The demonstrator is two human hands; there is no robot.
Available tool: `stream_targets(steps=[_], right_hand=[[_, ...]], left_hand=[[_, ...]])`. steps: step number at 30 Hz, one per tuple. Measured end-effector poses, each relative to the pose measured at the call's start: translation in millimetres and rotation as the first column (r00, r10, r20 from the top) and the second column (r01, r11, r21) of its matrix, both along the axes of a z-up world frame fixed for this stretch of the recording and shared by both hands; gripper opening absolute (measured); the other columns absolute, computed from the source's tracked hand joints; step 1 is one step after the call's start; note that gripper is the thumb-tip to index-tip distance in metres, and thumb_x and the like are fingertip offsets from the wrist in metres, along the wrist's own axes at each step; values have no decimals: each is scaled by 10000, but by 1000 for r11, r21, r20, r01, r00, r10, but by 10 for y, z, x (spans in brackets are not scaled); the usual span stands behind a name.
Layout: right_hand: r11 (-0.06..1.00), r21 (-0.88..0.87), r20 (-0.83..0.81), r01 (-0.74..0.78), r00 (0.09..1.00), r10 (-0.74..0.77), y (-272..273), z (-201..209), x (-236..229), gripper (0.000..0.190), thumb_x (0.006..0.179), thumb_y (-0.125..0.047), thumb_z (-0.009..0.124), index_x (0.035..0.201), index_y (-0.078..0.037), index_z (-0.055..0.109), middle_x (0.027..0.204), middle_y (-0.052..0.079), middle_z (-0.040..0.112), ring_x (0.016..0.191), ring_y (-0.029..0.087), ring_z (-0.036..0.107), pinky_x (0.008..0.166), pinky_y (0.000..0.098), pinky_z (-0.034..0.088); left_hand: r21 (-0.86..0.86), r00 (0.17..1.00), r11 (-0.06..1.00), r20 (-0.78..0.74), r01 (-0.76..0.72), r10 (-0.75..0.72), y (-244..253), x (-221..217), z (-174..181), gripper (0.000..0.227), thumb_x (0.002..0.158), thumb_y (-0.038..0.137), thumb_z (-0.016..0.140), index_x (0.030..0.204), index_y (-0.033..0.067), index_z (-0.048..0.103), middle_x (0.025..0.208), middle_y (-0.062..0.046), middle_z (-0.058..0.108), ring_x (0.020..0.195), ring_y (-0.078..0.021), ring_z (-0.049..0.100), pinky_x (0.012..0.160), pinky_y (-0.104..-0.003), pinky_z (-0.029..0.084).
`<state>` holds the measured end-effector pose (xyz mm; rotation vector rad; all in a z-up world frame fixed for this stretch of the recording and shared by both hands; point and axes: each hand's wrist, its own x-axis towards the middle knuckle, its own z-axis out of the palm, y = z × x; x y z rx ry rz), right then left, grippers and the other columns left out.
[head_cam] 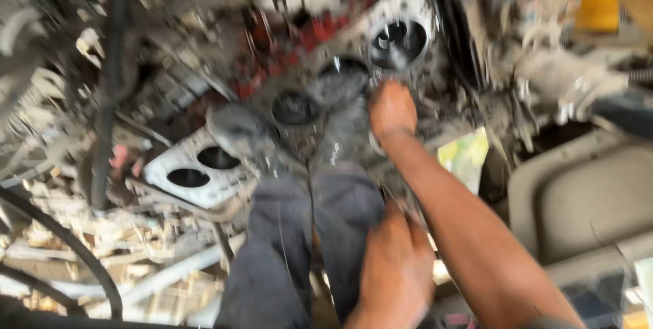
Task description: The person cleans the cylinders of an exposed engine block using a thin wire and pours liquid from a plastic bottle onto the engine parts.
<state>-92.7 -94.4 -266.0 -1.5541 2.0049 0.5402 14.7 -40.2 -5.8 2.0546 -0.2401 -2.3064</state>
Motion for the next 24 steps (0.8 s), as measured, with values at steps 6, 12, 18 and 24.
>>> stream_targets(steps=[6, 12, 18, 24], right_hand=[[1000, -8, 2, 24, 1000, -24, 182, 141, -33, 258, 995, -181, 559, 923, 32, 686, 907, 323, 690, 873, 505, 679, 783, 570, 552], [994, -107, 21, 20, 1000, -18, 72, -138, 86, 309, 1011, -190, 548, 841, 27, 690, 889, 314, 692, 812, 507, 678, 756, 577, 553], [971, -235, 173, 53, 985, -12, 160, -311, -88, 266, 965, -163, 558, 1041, 62, 680, 837, 329, 678, 773, 512, 668, 721, 594, 527], [959, -241, 74, -151, 982, 173, 399, -285, -233, 211, 933, -137, 569, 857, 29, 674, 873, 302, 704, 826, 494, 682, 741, 585, 540]], left_hand=[[-126, 999, 991, 17, 45, -43, -60, 49, 52, 370, 956, 153, 475, 1245, -52, 578, 930, -320, 707, 909, -472, 690, 820, -527, 534], [-42, 996, 997, -54, 63, -65, -304, 202, -8, 426, 945, 148, 475, 1319, -44, 543, 941, -331, 691, 928, -472, 681, 850, -538, 516], [135, 968, 958, -33, 251, -249, -295, 184, -5, 444, 981, 256, 510, 1386, 93, 593, 1005, -289, 692, 976, -457, 674, 877, -561, 492], [55, 968, 967, -36, 250, -249, -217, 150, 90, 352, 957, 236, 478, 1178, 23, 650, 961, -271, 719, 946, -442, 690, 847, -546, 529]])
